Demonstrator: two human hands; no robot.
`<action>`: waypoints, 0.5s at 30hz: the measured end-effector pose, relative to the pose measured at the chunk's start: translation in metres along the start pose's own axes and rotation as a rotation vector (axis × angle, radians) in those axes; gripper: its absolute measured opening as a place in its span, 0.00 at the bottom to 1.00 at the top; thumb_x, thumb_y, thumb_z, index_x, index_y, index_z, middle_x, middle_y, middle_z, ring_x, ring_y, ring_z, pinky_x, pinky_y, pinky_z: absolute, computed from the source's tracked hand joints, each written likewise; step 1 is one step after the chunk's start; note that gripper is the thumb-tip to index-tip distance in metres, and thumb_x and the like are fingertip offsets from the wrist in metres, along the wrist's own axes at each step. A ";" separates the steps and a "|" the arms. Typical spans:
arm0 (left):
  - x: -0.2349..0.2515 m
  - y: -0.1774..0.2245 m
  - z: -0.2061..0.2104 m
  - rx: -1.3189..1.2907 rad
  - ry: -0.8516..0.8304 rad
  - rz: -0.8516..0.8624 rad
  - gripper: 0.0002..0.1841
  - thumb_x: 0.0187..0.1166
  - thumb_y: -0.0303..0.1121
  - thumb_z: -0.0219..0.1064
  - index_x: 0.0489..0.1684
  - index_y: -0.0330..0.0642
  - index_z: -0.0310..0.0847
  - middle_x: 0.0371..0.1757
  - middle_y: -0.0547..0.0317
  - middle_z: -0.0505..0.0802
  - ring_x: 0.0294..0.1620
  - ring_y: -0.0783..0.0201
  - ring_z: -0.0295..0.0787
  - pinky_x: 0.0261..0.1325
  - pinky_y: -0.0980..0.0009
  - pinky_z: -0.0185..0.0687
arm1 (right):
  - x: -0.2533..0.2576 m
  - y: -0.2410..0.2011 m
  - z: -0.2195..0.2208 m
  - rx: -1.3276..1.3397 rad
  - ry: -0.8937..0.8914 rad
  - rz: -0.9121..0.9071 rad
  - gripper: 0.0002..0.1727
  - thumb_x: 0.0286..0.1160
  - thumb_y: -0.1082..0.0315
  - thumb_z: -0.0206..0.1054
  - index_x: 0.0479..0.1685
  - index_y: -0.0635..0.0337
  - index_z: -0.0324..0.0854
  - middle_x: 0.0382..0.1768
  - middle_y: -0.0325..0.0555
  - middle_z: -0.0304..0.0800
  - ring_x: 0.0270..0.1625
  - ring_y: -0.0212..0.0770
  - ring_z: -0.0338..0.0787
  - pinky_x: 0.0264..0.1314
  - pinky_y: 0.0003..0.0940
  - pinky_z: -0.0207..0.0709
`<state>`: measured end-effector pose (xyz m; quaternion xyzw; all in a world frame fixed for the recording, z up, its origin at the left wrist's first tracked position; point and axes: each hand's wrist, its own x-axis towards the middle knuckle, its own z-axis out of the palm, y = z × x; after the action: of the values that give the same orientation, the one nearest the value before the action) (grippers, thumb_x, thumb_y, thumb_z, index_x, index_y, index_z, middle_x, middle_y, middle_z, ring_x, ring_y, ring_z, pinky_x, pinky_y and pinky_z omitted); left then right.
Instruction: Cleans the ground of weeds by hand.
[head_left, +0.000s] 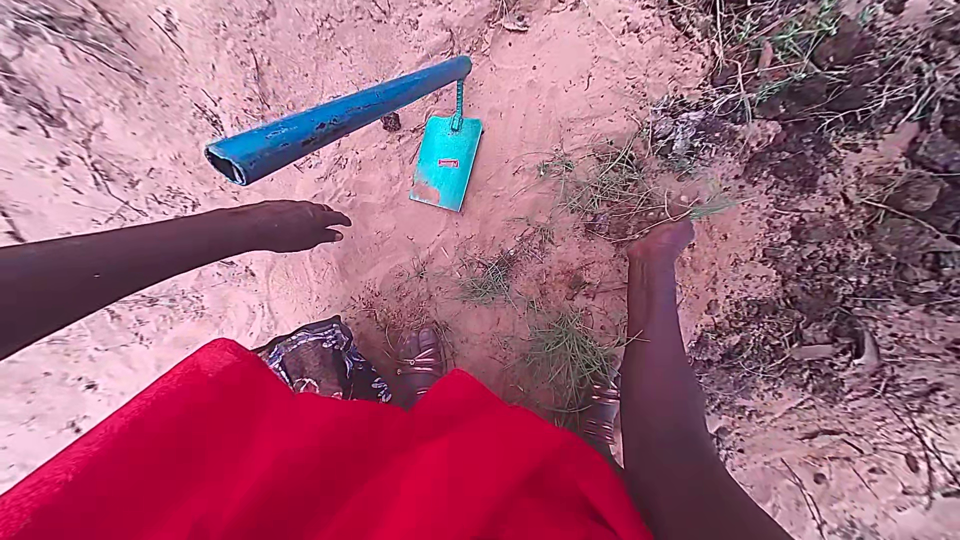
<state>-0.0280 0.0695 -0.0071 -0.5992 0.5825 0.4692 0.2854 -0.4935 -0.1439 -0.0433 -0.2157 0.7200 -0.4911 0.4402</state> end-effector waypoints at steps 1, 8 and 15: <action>-0.004 0.005 -0.004 -0.017 -0.017 -0.025 0.23 0.94 0.38 0.54 0.83 0.40 0.73 0.76 0.38 0.83 0.76 0.38 0.81 0.79 0.41 0.71 | 0.000 0.000 0.002 0.051 0.005 0.014 0.11 0.90 0.59 0.55 0.35 0.48 0.70 0.21 0.33 0.70 0.17 0.28 0.71 0.21 0.24 0.71; -0.015 0.022 -0.014 -0.022 -0.149 -0.103 0.24 0.94 0.39 0.54 0.85 0.39 0.69 0.78 0.36 0.81 0.80 0.39 0.77 0.81 0.43 0.69 | -0.009 -0.014 -0.006 -0.743 -0.040 -0.271 0.16 0.92 0.61 0.54 0.52 0.63 0.84 0.41 0.49 0.86 0.45 0.39 0.86 0.53 0.39 0.79; -0.009 0.022 -0.042 -0.019 -0.026 -0.105 0.24 0.93 0.39 0.55 0.84 0.37 0.70 0.75 0.32 0.82 0.77 0.34 0.79 0.79 0.39 0.69 | 0.048 -0.010 0.026 -0.252 -0.276 -0.380 0.19 0.96 0.58 0.48 0.37 0.60 0.76 0.23 0.36 0.80 0.25 0.29 0.84 0.34 0.30 0.85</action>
<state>-0.0385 0.0320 0.0220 -0.6257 0.5421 0.4667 0.3114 -0.4976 -0.1968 -0.0578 -0.4650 0.6552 -0.4377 0.4036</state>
